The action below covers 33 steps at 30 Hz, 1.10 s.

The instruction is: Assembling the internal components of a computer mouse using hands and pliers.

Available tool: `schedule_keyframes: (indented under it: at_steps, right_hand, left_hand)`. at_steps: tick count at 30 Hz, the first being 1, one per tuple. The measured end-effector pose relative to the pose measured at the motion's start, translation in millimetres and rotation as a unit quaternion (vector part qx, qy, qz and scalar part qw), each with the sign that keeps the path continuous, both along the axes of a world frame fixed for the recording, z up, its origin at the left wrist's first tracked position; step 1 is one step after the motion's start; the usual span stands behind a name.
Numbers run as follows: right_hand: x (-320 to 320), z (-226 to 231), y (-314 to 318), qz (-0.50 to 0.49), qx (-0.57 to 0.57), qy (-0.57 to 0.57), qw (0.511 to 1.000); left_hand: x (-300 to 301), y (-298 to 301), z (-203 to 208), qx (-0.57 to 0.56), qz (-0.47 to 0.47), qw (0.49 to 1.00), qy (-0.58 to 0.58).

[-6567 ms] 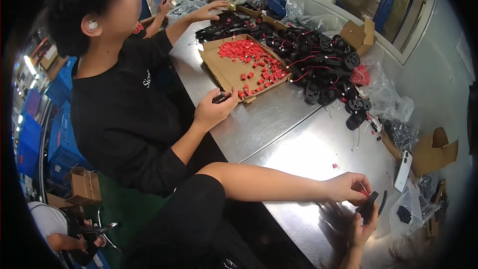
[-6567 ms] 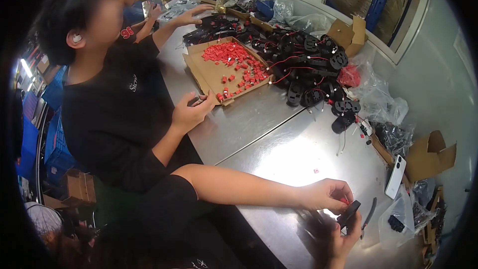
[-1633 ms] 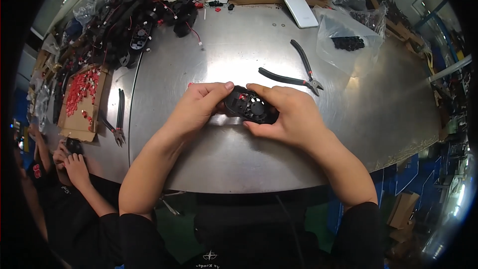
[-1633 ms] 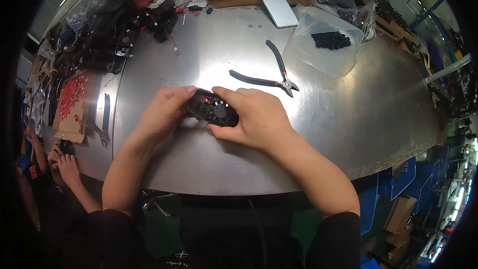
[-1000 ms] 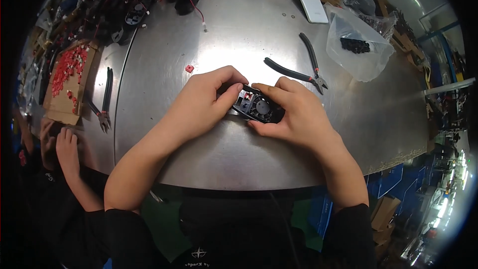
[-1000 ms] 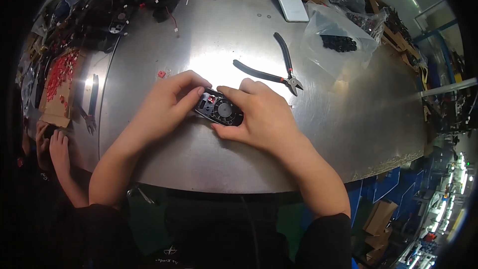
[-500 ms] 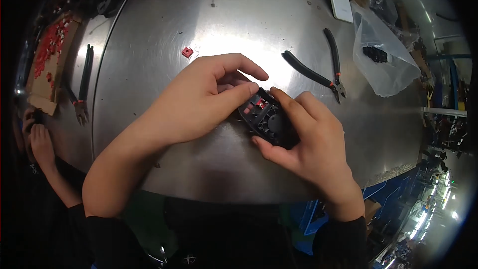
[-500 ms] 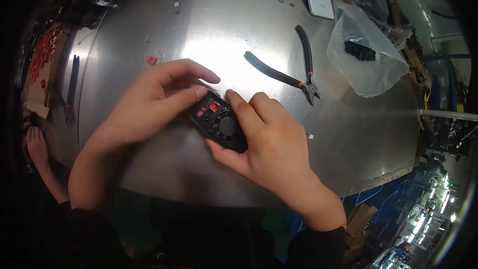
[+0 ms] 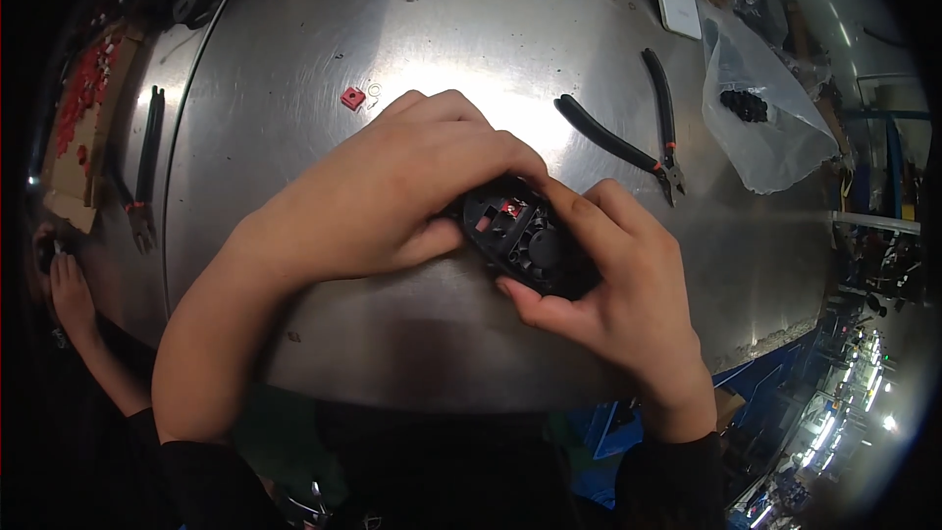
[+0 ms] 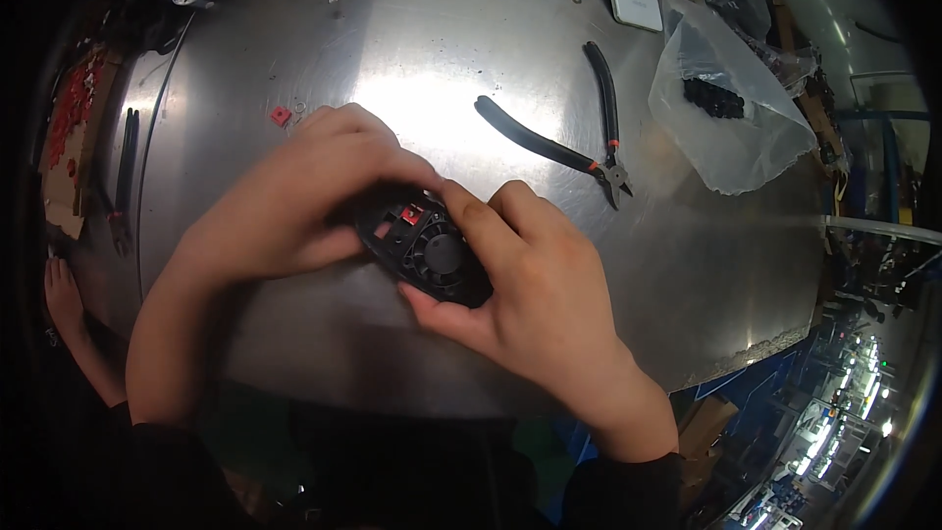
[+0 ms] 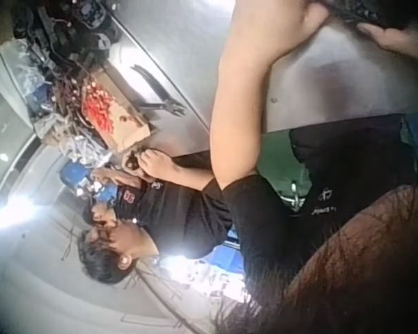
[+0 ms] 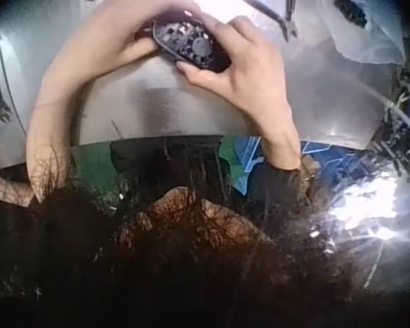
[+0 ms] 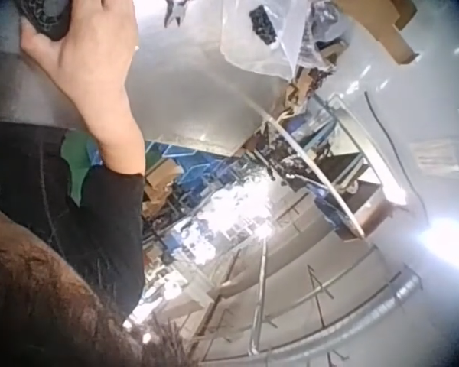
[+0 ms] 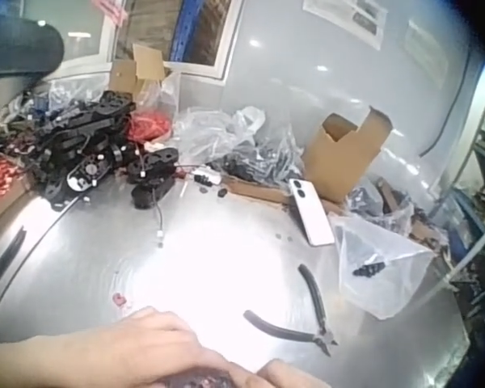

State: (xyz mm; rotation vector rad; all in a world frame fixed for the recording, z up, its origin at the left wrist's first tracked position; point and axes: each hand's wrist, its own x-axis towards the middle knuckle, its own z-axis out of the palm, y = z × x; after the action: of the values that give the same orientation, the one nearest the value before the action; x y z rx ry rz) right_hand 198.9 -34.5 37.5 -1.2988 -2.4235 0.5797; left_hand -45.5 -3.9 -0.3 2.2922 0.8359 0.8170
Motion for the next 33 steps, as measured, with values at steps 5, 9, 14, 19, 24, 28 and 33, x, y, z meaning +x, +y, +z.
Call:
schedule_keyframes:
  at_steps: [5, 9, 14, 19, 24, 28, 33]
  right_hand:
    - [1, 2, 0, -0.007, -0.036, 0.005, 0.999]
    - [2, 1, 1, 0.013, -0.032, 0.013, 0.999]
    - [0, 4, -2, -0.014, -0.07, 0.016, 0.997]
    - [2, 5, -3, -0.016, -0.061, -0.008, 0.998]
    - [2, 4, -4, -0.008, -0.019, -0.031, 0.999]
    - [3, 5, -3, 0.006, 0.0, -0.036, 0.999]
    - [2, 4, -3, 0.011, -0.004, -0.051, 0.999]
  left_hand:
    - [9, -2, -5, 0.04, 0.041, 0.998, -0.023]
    - [11, -4, -5, 0.028, 0.047, 0.998, -0.031]
    - [8, -5, -1, 0.004, 0.032, 0.999, -0.01]
    - [7, -2, -1, -0.002, 0.014, 1.0, -0.013]
    - [2, 2, 0, 0.019, 0.011, 1.0, 0.002]
    - [-6, 3, 12, -0.057, -0.042, 0.997, -0.016]
    - [-8, 3, 5, -0.062, -0.028, 0.998, -0.011]
